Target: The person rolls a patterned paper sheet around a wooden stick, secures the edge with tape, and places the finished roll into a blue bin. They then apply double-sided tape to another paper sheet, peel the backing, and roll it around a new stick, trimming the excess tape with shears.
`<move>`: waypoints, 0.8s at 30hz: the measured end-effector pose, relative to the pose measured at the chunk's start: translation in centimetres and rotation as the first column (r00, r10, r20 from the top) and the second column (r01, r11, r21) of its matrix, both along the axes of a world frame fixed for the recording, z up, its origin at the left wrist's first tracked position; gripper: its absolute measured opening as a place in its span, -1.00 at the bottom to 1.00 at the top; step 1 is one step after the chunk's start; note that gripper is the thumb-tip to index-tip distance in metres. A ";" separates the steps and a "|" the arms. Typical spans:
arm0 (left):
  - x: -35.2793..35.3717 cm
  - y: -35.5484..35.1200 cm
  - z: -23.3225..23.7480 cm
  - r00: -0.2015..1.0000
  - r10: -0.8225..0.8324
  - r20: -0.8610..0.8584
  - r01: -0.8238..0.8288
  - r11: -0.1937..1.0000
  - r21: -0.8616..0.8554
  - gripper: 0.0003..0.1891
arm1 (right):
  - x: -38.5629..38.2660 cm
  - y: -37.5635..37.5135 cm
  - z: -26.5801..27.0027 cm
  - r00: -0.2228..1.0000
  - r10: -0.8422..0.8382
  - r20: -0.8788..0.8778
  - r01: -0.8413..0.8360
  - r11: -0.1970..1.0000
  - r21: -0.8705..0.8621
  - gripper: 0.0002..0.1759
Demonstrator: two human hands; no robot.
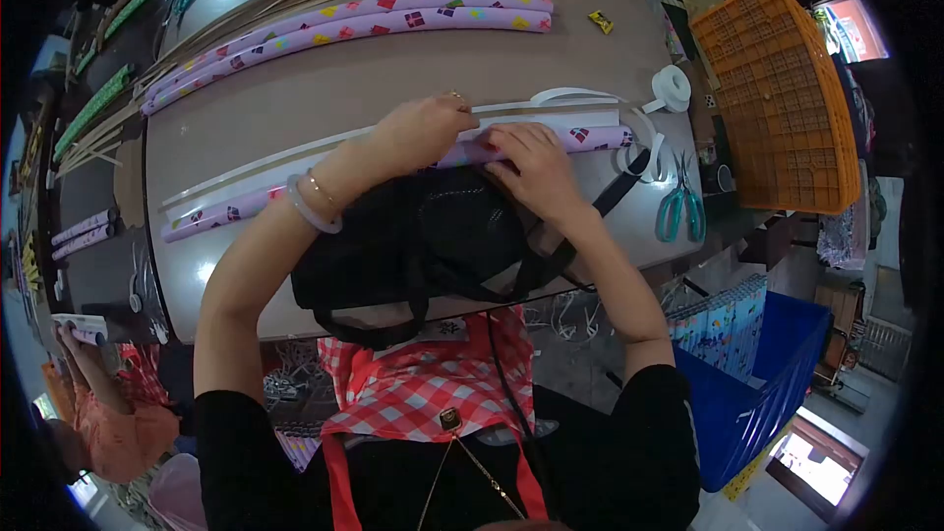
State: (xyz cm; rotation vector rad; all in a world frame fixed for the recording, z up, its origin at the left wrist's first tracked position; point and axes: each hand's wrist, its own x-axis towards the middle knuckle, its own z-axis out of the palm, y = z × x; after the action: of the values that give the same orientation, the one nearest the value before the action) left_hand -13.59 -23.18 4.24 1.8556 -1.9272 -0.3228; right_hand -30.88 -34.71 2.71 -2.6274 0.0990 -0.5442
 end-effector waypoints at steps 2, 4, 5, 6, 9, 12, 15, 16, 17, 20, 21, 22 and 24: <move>0.0 -1.6 -0.6 0.999 -0.041 -0.033 0.041 0.999 0.014 -0.82 | 0.0 0.0 0.3 1.000 -0.019 -0.007 0.019 0.999 -0.036 -0.63; 0.0 -2.2 -1.0 0.994 -0.086 -0.065 0.088 0.996 0.026 -0.83 | 0.0 -0.1 0.4 1.000 -0.003 0.000 0.003 0.999 -0.035 -0.63; 0.1 -2.3 -1.2 0.993 -0.077 -0.086 0.081 0.996 0.039 -0.79 | 0.0 -0.2 0.4 1.000 0.011 0.006 -0.011 0.999 -0.032 -0.63; 0.0 -2.5 -1.1 0.992 -0.069 -0.106 0.075 0.996 0.054 -0.74 | -0.1 -0.3 0.3 1.000 0.007 0.007 -0.007 1.000 -0.030 -0.63; -0.2 -2.2 -0.9 0.991 -0.063 -0.118 0.071 0.996 0.059 -0.79 | -0.1 -0.4 0.2 1.000 0.025 -0.007 -0.026 0.999 -0.022 -0.62; -0.2 -2.0 -1.7 0.983 -0.044 -0.177 0.044 0.999 -0.004 -0.79 | -0.2 -0.6 0.9 0.999 0.041 -0.011 -0.041 0.999 -0.008 -0.63; -0.1 -1.9 -2.2 0.981 -0.046 -0.186 0.039 0.998 -0.040 -0.78 | -0.5 -1.6 2.4 0.995 0.101 -0.019 -0.101 0.995 0.004 -0.65; -0.1 -1.9 -2.1 0.981 -0.042 -0.188 0.035 0.999 -0.040 -0.78 | -0.3 -2.5 2.9 0.998 0.065 0.011 -0.065 0.998 -0.005 -0.67; -0.2 -1.9 -1.9 0.982 -0.028 -0.188 0.027 1.000 -0.008 -0.77 | -0.1 -3.4 3.5 0.999 0.031 0.040 -0.030 0.999 -0.011 -0.69; -0.2 -1.9 -2.1 0.991 -0.030 -0.129 0.034 0.999 0.022 -0.74 | 1.7 -6.6 3.8 0.993 -0.118 0.021 0.120 0.986 -0.116 -0.76; -0.2 -2.0 -2.1 0.997 -0.047 -0.068 0.048 0.999 0.019 -0.73 | 2.3 -7.7 3.8 0.988 -0.154 0.025 0.156 0.975 -0.161 -0.75; -0.3 -2.0 -2.0 0.997 -0.050 -0.064 0.052 0.999 0.016 -0.73 | 2.7 -8.8 3.5 0.987 -0.157 0.028 0.160 0.974 -0.163 -0.75; -0.7 -1.8 -1.8 1.000 -0.015 0.013 0.014 0.999 0.046 -0.71 | 3.1 -10.1 2.9 0.985 -0.069 -0.157 0.045 0.988 -0.147 -0.71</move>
State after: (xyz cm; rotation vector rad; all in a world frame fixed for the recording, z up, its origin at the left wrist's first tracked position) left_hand -14.30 -25.03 2.43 1.8783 -1.9584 -0.3633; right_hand -27.81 -44.85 5.57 -2.8138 0.1934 -0.3681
